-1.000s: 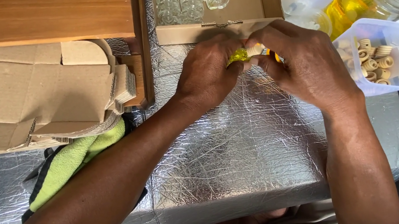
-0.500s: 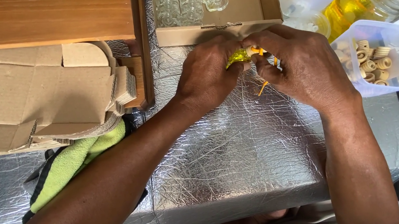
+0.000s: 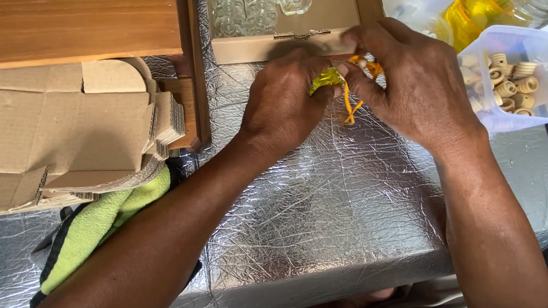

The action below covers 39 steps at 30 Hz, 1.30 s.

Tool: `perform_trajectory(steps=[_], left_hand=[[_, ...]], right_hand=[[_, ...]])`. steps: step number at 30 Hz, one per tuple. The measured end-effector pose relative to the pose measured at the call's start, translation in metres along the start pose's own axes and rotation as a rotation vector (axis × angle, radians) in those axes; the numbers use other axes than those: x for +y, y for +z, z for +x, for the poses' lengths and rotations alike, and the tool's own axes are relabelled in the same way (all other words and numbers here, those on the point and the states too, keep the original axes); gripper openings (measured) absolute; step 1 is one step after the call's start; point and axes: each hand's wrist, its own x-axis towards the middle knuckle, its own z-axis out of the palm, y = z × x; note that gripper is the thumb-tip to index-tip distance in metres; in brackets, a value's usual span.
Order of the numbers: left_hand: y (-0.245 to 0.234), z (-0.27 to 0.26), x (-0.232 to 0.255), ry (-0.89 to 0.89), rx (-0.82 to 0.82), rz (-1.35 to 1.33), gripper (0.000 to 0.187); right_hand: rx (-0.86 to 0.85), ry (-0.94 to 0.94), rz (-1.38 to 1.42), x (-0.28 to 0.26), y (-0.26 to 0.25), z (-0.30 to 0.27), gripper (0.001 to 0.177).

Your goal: Assembling perfume bottle packaging by folding cardboard boxes, inserting bottles, and adding decorative yellow cords.

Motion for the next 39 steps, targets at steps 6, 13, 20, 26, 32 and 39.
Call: perform_trajectory(steps=[6,13,20,26,32,39], left_hand=[[0.001,-0.001,-0.003,0.001,-0.004,0.005,0.035],[-0.001,0.001,0.002,-0.095,0.023,-0.079,0.035],[0.002,0.000,-0.008,-0.054,-0.051,-0.189,0.036],[0.003,0.001,-0.011,-0.037,-0.087,-0.218,0.038],[-0.007,0.005,-0.001,-0.010,-0.125,-0.169,0.039],[-0.012,0.003,0.006,-0.028,-0.151,-0.265,0.035]], right_hand=[[-0.045,0.090,0.262,-0.018,-0.010,0.007,0.075],[-0.003,0.056,0.298,0.001,-0.005,0.002,0.042],[0.255,0.054,0.129,0.020,-0.005,-0.005,0.039],[0.653,-0.076,0.275,-0.006,-0.018,0.005,0.062],[0.373,-0.180,0.263,-0.008,-0.021,0.002,0.029],[-0.020,-0.168,0.099,-0.006,-0.019,0.004,0.029]])
